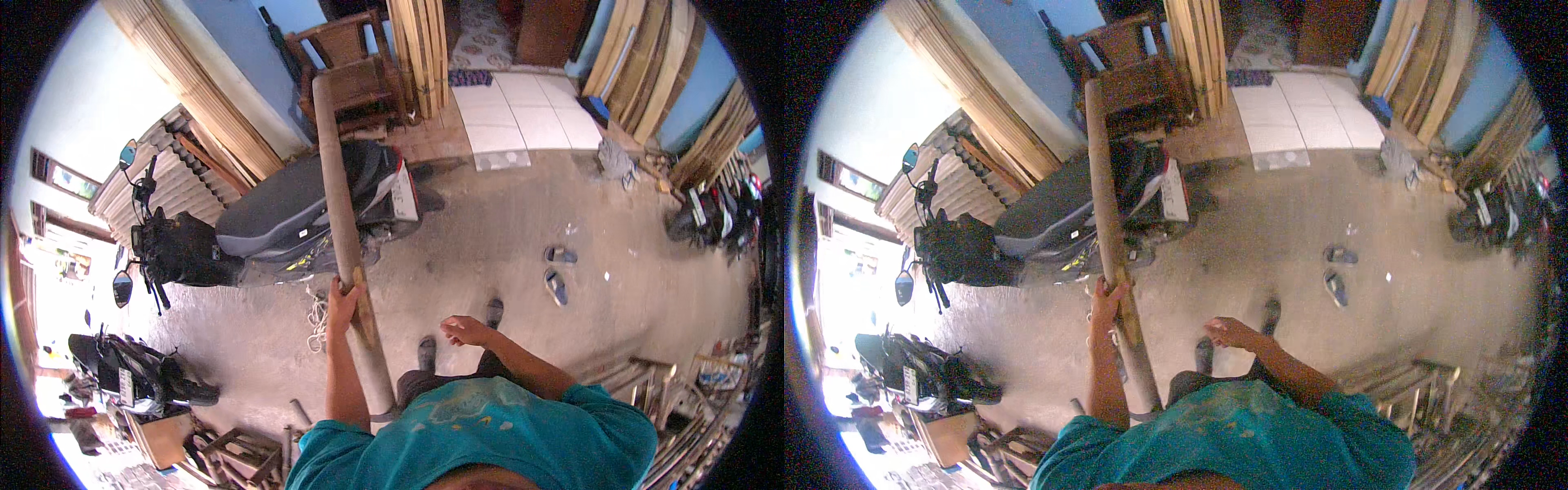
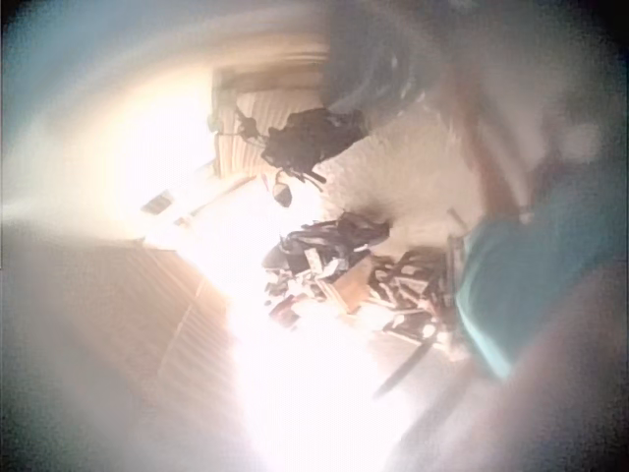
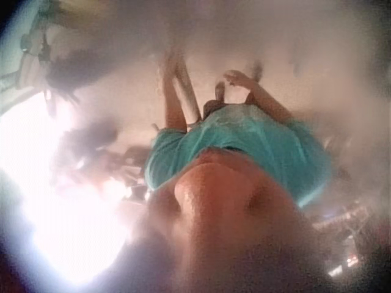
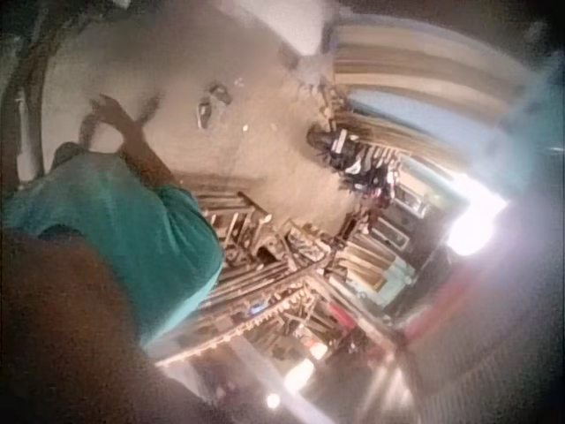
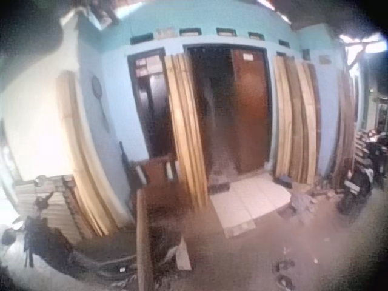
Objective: The person retrieves a long bamboo pole from a rack, walks to a parked scooter, and secures the pole to the scooter's rear using a rope. The person also briefly opens the scooter's seat storage to retrieve a rope and a small box before closing it.
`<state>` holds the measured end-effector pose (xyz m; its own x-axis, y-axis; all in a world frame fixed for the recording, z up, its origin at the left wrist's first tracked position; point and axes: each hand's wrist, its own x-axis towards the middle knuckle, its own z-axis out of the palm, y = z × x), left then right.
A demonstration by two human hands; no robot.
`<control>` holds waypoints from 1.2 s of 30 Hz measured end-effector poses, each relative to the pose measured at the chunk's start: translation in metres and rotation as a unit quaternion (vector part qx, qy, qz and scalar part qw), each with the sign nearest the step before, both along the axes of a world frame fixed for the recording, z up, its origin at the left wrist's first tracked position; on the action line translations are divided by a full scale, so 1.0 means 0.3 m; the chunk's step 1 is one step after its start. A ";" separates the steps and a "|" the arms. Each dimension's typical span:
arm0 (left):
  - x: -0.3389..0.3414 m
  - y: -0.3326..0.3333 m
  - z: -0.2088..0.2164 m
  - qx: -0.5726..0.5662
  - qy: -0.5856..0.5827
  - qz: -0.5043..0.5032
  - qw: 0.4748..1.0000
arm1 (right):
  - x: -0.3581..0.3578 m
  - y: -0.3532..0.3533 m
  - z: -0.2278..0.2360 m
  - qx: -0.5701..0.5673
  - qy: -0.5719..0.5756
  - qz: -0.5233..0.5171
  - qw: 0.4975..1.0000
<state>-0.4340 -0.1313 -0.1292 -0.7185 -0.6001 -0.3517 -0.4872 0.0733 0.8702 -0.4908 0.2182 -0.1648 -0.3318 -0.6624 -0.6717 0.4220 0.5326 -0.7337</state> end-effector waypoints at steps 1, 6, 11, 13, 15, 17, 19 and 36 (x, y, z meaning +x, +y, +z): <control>0.001 -0.010 -0.041 0.055 0.018 0.018 0.998 | -0.067 0.062 -0.027 0.004 -0.006 -0.022 1.000; -0.065 0.021 0.006 0.020 -0.027 0.035 0.999 | -0.462 0.444 -0.196 0.011 0.030 -0.029 0.999; 0.027 -0.095 -0.170 -0.090 -0.048 0.009 0.995 | -0.794 0.432 -0.236 0.020 0.157 0.042 0.986; -0.027 -0.055 -0.110 -0.122 -0.109 -0.004 0.987 | -0.932 0.308 -0.190 0.014 0.144 0.024 0.989; -0.097 0.038 0.003 -0.088 -0.104 0.025 0.990 | -1.068 0.182 -0.197 -0.006 0.166 0.054 0.985; -0.173 0.086 0.059 -0.057 -0.096 0.051 0.992 | -1.197 0.079 -0.228 -0.052 0.184 0.048 0.980; -0.250 0.167 0.089 -0.045 -0.087 0.057 0.994 | -1.304 0.004 -0.222 -0.064 0.243 0.107 0.962; -1.394 0.353 0.223 0.132 -0.037 -0.082 0.987 | -2.055 0.217 1.113 -0.368 0.355 -0.321 0.797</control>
<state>-0.8522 -0.0255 -0.0623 -0.7656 -0.3580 -0.5345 -0.5497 -0.0674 0.8326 -1.1073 0.2833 0.1691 -0.8840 -0.3317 0.3294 -0.2270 -0.3114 -0.9228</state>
